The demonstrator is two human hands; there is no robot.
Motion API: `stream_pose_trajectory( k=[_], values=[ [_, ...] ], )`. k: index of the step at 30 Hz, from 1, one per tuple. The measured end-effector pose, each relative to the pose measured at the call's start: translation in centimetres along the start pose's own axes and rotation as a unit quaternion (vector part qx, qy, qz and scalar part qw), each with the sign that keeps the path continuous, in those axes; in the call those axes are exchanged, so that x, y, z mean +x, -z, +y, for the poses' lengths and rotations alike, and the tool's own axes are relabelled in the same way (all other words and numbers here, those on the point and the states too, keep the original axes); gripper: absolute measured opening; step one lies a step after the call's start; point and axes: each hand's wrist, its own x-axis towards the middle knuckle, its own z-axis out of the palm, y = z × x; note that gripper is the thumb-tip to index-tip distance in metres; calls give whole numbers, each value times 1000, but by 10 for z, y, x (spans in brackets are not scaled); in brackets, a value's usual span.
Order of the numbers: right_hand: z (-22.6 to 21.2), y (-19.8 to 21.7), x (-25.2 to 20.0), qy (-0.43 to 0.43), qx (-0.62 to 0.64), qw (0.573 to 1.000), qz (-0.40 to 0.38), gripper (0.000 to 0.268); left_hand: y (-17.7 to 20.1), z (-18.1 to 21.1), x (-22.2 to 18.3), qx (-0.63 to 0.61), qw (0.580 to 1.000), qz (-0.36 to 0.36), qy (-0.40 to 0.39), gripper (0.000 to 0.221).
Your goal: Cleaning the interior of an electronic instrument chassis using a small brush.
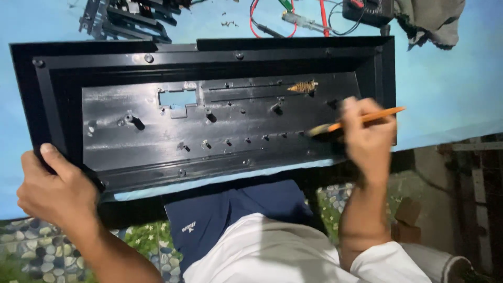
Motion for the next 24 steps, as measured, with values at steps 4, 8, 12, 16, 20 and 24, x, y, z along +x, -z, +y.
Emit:
stream_pose_trajectory(
  k=[4,8,12,16,20,24],
  values=[
    [23,12,21,111,-192,968,115,39,0,1,0,9,1000,0,5,40],
    [12,-20,9,73,-74,995,6,31,0,-1,-1,1,1000,8,-16,36],
    [16,-8,14,-14,104,994,6,24,3,3,0,-20,1000,16,-13,35],
    [19,11,22,54,-100,992,50,29,-1,-2,-2,-12,1000,-4,15,42],
    [1,-17,15,95,-110,985,-92,30,-4,-2,-2,4,1000,18,-16,34],
    [-5,-22,17,61,98,984,-133,20,2,2,0,-10,1000,4,2,37]
  ],
)
